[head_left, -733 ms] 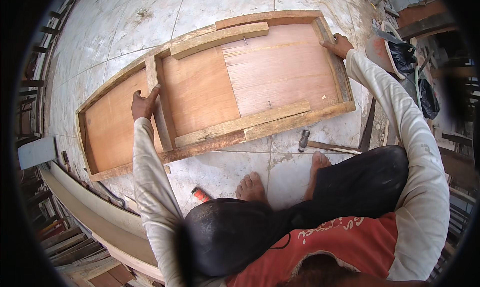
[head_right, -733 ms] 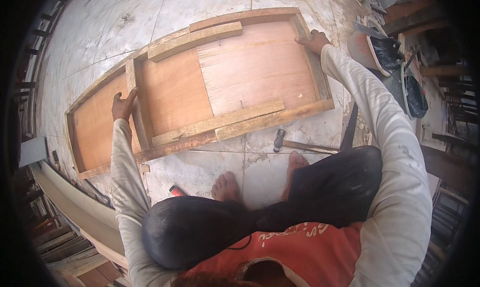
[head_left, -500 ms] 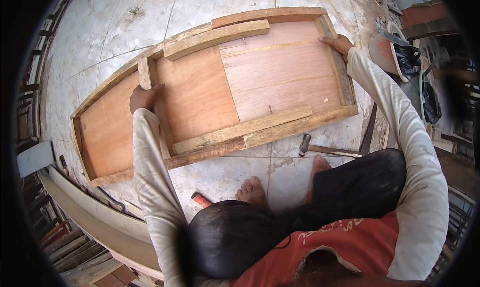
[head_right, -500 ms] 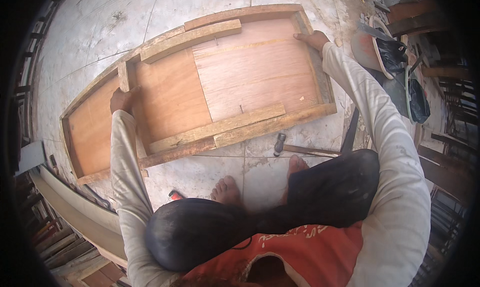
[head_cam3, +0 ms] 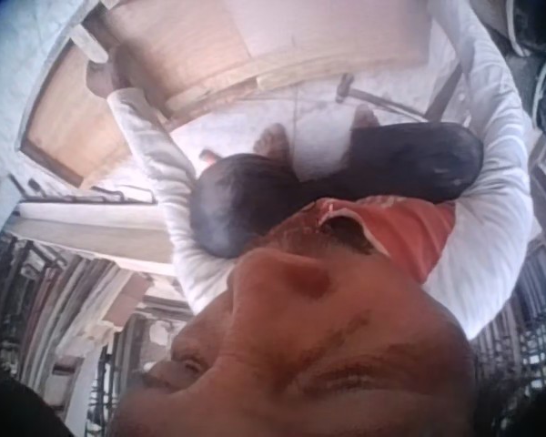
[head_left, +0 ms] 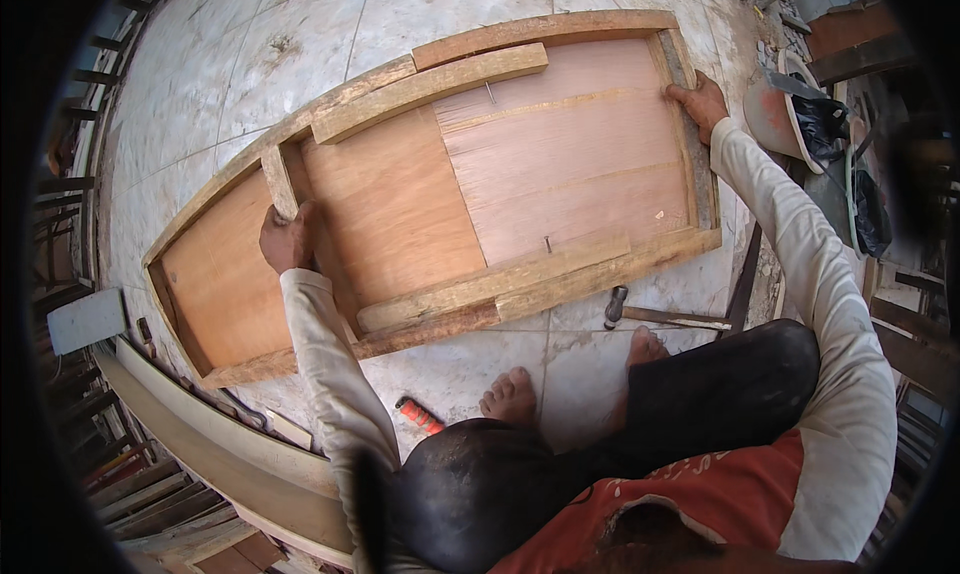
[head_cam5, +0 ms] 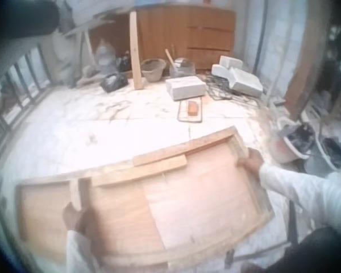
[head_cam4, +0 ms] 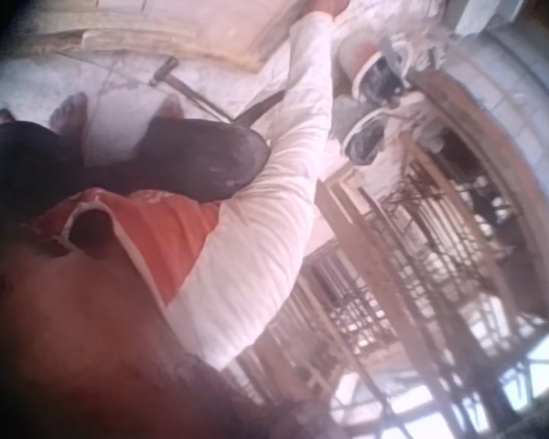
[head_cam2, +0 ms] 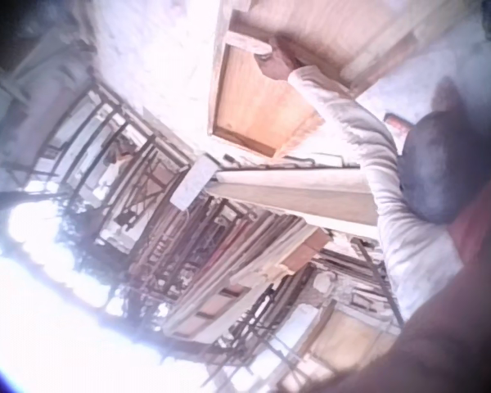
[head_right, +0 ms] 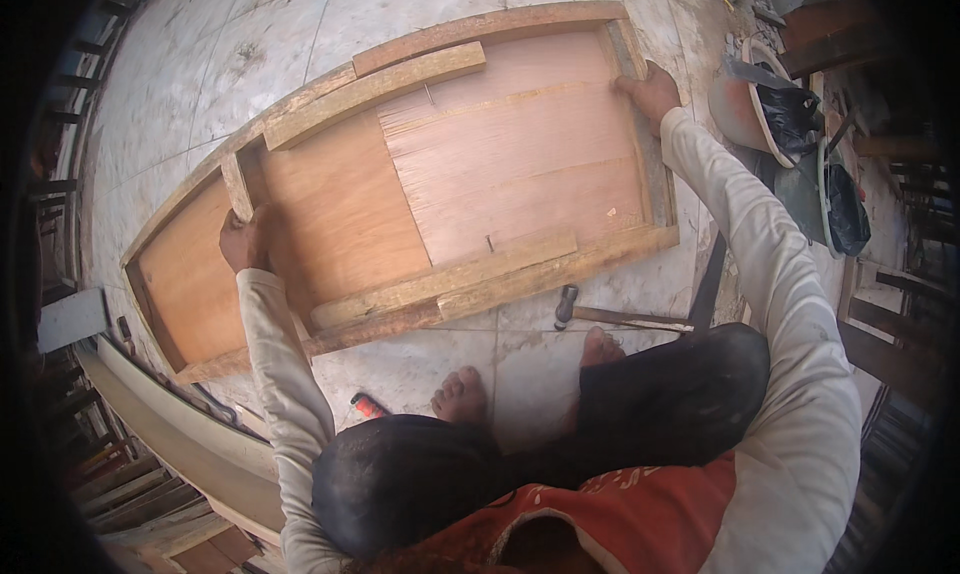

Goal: The person builds a wooden frame by aligning wood pieces, hammering nails to join the segments, measuring and marking a section with a ruler and pencil, and cutting wood with a saw.

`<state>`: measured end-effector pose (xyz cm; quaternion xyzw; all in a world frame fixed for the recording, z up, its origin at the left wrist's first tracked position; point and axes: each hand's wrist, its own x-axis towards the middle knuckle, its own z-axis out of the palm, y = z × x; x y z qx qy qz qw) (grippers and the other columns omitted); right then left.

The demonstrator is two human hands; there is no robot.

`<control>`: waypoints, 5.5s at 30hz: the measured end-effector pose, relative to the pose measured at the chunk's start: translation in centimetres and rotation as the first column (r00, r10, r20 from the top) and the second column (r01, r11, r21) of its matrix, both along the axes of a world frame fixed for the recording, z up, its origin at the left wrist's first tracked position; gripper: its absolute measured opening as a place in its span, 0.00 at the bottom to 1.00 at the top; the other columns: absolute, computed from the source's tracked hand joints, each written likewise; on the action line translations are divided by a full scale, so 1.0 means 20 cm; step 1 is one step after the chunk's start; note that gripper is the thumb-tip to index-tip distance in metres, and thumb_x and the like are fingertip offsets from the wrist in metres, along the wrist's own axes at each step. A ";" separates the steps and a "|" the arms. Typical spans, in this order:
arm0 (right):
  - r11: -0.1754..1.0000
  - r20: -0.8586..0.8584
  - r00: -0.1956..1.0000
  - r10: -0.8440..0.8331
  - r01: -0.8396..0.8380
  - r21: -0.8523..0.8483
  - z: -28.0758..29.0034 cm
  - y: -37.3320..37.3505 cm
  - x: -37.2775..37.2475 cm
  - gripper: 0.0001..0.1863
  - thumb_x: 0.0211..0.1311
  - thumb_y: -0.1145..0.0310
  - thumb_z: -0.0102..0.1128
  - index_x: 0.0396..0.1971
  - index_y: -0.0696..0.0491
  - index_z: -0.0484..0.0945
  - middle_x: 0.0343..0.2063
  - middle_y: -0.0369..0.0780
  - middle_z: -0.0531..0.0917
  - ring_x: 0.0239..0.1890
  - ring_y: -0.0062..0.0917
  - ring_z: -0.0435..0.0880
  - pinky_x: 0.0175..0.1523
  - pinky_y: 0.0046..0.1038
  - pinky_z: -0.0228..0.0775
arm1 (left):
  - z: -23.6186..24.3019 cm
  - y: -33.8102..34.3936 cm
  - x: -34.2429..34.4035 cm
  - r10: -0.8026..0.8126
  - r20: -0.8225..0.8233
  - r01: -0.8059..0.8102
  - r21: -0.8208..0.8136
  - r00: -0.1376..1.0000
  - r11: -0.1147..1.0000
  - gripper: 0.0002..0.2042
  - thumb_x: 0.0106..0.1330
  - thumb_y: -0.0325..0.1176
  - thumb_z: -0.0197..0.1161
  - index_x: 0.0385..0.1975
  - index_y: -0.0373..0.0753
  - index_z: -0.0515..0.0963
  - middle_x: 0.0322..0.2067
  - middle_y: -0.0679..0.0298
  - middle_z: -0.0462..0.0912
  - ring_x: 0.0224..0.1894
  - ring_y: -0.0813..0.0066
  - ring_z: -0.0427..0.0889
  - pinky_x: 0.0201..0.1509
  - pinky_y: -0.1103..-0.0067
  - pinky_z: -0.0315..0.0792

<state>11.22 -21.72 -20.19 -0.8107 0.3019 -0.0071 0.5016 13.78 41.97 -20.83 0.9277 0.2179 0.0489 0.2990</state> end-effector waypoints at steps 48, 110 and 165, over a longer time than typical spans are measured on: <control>0.967 0.718 0.660 -0.221 0.053 0.249 0.37 0.18 -0.26 0.28 0.60 0.65 0.68 0.58 0.58 0.72 0.50 0.40 0.83 0.50 0.25 0.82 0.57 0.29 0.73 | 1.54 -0.99 -0.40 -0.823 -0.098 0.769 0.432 0.560 0.472 0.41 0.48 0.65 0.76 0.47 0.30 0.77 0.36 0.46 0.83 0.38 0.49 0.86 0.43 0.64 0.78; 0.701 -0.105 0.973 0.204 -0.070 0.710 -0.11 -0.58 -0.98 0.10 0.72 0.59 0.56 0.39 0.48 0.70 0.18 0.28 0.71 0.12 0.12 0.65 0.15 0.19 0.59 | 1.45 -0.90 -0.34 -0.800 0.081 0.705 0.425 0.595 0.568 0.50 0.41 0.67 0.75 0.59 0.32 0.76 0.44 0.47 0.85 0.50 0.55 0.84 0.57 0.68 0.72; 0.937 0.115 0.936 0.334 -0.316 -0.150 0.17 -0.32 -1.74 0.25 0.68 0.62 0.63 0.61 0.53 0.68 0.38 0.39 0.79 0.34 0.24 0.81 0.39 0.27 0.76 | 1.46 -0.91 -0.32 -0.799 0.048 0.662 0.532 0.599 0.528 0.44 0.45 0.62 0.73 0.57 0.32 0.77 0.49 0.45 0.84 0.53 0.48 0.82 0.58 0.65 0.72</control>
